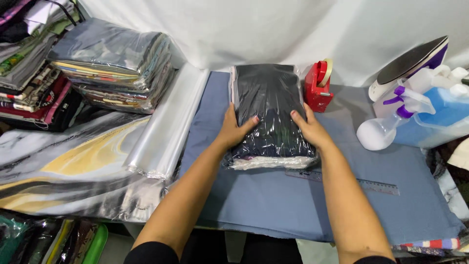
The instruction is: Packaging a stack of folded clothes into a plastic bag and sealing it with tape.
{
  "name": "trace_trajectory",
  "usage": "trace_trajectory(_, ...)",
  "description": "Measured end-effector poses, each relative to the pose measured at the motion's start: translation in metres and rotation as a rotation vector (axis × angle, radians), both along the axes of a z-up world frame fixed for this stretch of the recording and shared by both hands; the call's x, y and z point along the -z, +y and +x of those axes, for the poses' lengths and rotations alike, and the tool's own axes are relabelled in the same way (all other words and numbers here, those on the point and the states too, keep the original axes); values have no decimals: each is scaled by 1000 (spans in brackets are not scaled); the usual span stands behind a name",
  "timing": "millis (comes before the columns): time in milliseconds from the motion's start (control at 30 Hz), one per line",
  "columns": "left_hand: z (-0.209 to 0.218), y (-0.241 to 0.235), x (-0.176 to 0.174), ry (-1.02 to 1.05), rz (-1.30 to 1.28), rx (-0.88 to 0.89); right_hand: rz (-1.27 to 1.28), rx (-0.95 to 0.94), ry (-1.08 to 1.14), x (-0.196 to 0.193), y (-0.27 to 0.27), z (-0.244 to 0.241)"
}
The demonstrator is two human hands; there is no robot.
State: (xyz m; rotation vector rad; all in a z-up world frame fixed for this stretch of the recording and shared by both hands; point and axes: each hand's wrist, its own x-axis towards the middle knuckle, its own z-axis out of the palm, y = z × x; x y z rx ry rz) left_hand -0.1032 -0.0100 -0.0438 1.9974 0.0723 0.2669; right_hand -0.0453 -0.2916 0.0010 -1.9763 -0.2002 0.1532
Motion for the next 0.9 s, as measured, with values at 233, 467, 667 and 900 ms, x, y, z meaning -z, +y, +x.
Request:
trace_trajectory(233,-40,8,-7,-359,171,-186,-244,133,-282,3,-16,-31)
trace_trajectory(467,-177,21,-39,-207,281,-88,-902,293,-295,4,-86,-139)
trace_trajectory(667,-193,10,-20,-404,561,-52,-904,66,-305,-14,-76,-186)
trace_trajectory(900,-196,0,-15,-377,501,10,-980,-173,-257,-43,-32,-215)
